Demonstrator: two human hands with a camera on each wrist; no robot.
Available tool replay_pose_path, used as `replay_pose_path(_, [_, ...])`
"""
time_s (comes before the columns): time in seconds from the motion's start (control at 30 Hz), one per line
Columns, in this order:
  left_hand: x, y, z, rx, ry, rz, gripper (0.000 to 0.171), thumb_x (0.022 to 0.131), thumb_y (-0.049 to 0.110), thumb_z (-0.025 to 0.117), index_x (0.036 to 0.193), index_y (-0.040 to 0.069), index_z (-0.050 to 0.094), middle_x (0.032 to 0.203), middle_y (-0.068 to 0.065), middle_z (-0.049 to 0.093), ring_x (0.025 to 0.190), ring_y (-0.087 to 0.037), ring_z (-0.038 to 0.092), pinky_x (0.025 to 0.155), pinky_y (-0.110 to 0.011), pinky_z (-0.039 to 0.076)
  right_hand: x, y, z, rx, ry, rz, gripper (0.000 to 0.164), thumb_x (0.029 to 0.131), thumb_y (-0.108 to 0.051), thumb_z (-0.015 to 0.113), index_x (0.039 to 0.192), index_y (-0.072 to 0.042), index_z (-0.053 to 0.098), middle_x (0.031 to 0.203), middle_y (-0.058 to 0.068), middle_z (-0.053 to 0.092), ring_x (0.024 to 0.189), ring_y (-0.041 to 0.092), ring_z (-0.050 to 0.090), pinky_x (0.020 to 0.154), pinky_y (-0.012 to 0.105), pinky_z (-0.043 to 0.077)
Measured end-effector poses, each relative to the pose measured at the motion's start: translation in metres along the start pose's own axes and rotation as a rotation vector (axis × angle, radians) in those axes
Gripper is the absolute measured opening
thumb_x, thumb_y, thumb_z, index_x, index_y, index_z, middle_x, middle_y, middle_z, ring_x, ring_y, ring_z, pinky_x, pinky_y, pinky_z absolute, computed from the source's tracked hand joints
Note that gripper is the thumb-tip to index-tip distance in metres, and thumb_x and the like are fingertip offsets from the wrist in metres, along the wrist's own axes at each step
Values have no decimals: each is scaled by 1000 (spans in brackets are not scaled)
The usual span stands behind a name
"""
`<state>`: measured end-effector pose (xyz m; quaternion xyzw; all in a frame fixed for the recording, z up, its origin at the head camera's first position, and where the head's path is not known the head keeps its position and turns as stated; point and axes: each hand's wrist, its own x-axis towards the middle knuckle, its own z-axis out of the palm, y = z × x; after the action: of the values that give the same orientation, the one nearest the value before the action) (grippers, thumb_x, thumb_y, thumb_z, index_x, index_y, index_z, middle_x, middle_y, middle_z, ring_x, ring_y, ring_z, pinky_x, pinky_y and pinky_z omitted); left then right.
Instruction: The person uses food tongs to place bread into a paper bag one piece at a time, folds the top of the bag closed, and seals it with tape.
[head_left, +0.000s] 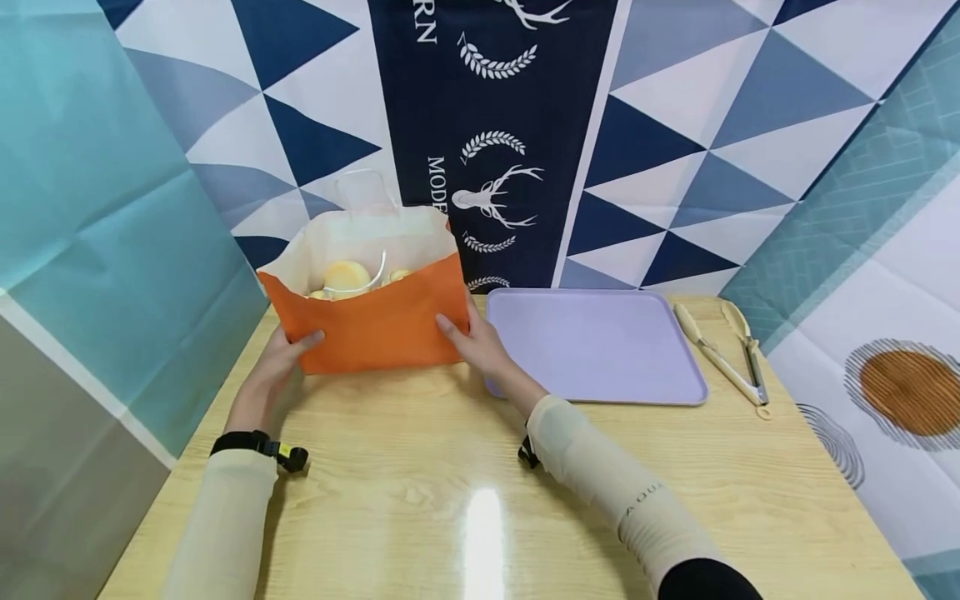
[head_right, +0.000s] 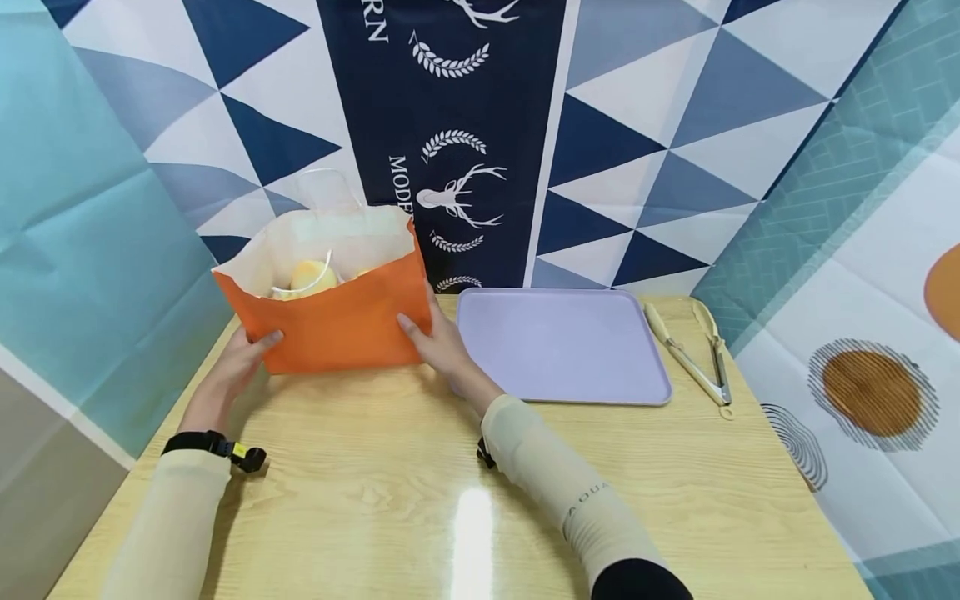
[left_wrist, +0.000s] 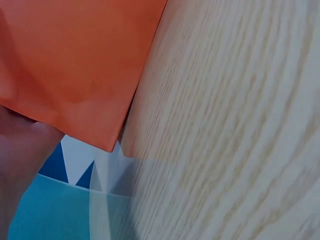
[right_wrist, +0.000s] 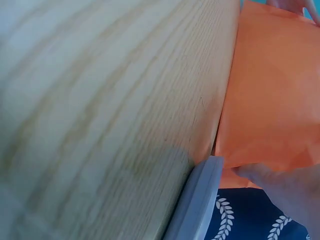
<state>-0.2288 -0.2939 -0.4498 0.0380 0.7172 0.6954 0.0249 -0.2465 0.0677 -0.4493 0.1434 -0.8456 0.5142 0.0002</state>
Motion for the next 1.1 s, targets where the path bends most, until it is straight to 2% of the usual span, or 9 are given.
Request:
replay_pose_path(0.1, [3, 1, 0, 16, -6, 12, 42, 104, 17, 69, 139, 30, 49, 132, 13, 58, 126, -10, 49, 123, -41, 27, 2, -1, -2, -10, 7, 17, 89, 105, -59, 56, 171, -33, 3, 164, 21, 40, 148, 37, 45, 120, 49, 36])
replay_pose_path(0.23, [2, 0, 0, 19, 4, 40, 39, 104, 14, 69, 136, 29, 51, 129, 13, 60, 123, -10, 52, 109, -26, 37, 1, -2, -3, 4, -1, 26, 89, 105, -60, 56, 172, -33, 4, 166, 20, 37, 149, 38, 43, 120, 51, 35])
replay_pose_path(0.43, [-1, -1, 1, 25, 6, 55, 36, 104, 16, 69, 135, 28, 53, 128, 12, 61, 120, -10, 54, 101, -18, 42, -2, 0, -4, 11, -2, 18, 89, 104, -64, 54, 171, -34, 4, 167, 18, 36, 150, 36, 42, 121, 51, 34])
replay_pose_path(0.57, [-1, -2, 2, 31, 5, 33, 35, 105, 17, 68, 134, 27, 53, 127, 13, 61, 120, -10, 54, 105, -22, 41, -6, 0, -5, 12, 2, 27, 85, 105, -62, 53, 171, -37, 4, 168, 15, 35, 150, 36, 42, 121, 50, 35])
replay_pose_path(0.7, [-2, -2, 2, 61, 1, 0, 39, 104, 19, 70, 137, 27, 51, 129, 14, 60, 122, -9, 52, 119, -38, 33, -9, 0, -9, 17, -2, 37, 82, 106, -62, 53, 170, -42, 5, 168, 13, 36, 149, 36, 44, 119, 51, 37])
replay_pose_path(0.77, [-4, -1, 0, 83, 10, -19, 43, 103, 20, 71, 140, 25, 49, 128, 15, 59, 122, -8, 51, 124, -47, 27, -10, -1, -11, 27, -13, 41, 82, 105, -62, 53, 169, -44, 5, 170, 11, 33, 149, 36, 44, 119, 51, 37])
replay_pose_path(0.83, [-9, 0, -2, 109, 21, -40, 48, 103, 21, 72, 144, 22, 47, 129, 16, 57, 123, -7, 50, 125, -51, 23, -12, -3, -15, 38, -31, 45, 82, 105, -62, 54, 169, -43, 6, 172, 9, 29, 149, 36, 44, 119, 50, 38])
replay_pose_path(1.0, [-27, 2, -7, 200, 22, -41, 72, 103, 25, 72, 162, 18, 33, 152, 1, 46, 136, -19, 42, 120, -46, 32, -18, -5, -26, 15, -48, 39, 77, 107, -58, 52, 171, -32, 19, 173, 5, 26, 148, 35, 45, 120, 47, 36])
replay_pose_path(1.1, [-39, 3, -9, 297, 4, -17, 88, 101, 27, 74, 169, 18, 20, 166, -12, 33, 147, -34, 35, 117, -53, 34, -25, -4, -35, -70, -36, 22, 73, 110, -56, 47, 170, -20, 26, 173, 8, 27, 154, 33, 36, 125, 47, 28])
